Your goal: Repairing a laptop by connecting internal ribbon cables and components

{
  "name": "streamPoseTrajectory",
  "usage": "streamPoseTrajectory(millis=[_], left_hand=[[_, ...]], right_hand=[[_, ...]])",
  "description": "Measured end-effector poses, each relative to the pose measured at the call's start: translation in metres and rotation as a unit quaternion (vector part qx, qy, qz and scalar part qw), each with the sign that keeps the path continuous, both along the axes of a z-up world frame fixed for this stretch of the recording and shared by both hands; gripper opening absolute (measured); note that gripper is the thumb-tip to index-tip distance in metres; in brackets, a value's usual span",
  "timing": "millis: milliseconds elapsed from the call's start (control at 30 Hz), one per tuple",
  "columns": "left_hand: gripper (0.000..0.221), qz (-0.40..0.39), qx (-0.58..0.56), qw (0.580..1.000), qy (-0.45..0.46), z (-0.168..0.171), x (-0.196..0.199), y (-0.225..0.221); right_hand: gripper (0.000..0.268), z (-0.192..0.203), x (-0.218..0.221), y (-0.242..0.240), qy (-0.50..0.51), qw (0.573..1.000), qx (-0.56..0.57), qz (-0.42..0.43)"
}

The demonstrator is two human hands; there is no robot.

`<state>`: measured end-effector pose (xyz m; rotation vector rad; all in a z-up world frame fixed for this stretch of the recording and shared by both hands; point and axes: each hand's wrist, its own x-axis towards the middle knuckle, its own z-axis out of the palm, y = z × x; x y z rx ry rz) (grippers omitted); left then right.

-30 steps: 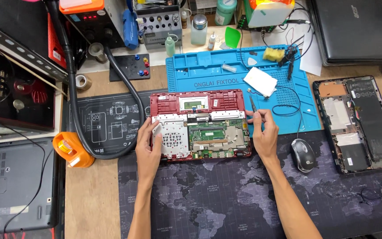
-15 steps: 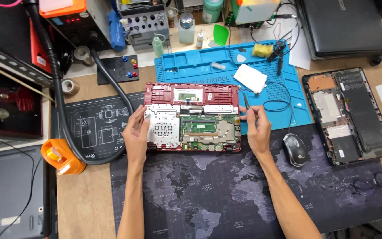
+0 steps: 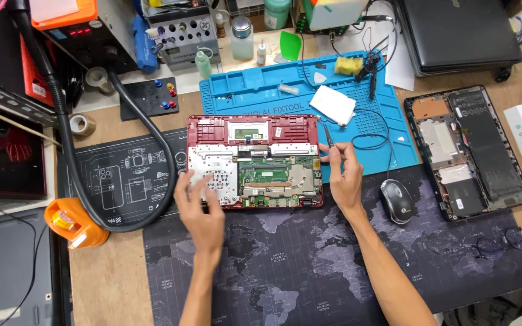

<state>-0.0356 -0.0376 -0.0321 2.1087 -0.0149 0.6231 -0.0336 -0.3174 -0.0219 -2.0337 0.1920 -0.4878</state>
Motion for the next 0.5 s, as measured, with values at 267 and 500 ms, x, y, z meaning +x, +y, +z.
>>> streamPoseTrajectory(millis=[267, 500], left_hand=[[0.022, -0.176, -0.229, 0.94, 0.18, 0.034, -0.064, -0.043], [0.054, -0.121, -0.53, 0.69, 0.478, 0.058, -0.067, -0.04]], right_hand=[[0.023, -0.001, 0.002, 0.0, 0.009, 1.0, -0.015, 0.005], [0.025, -0.008, 0.006, -0.006, 0.0, 1.0, -0.02, 0.021]])
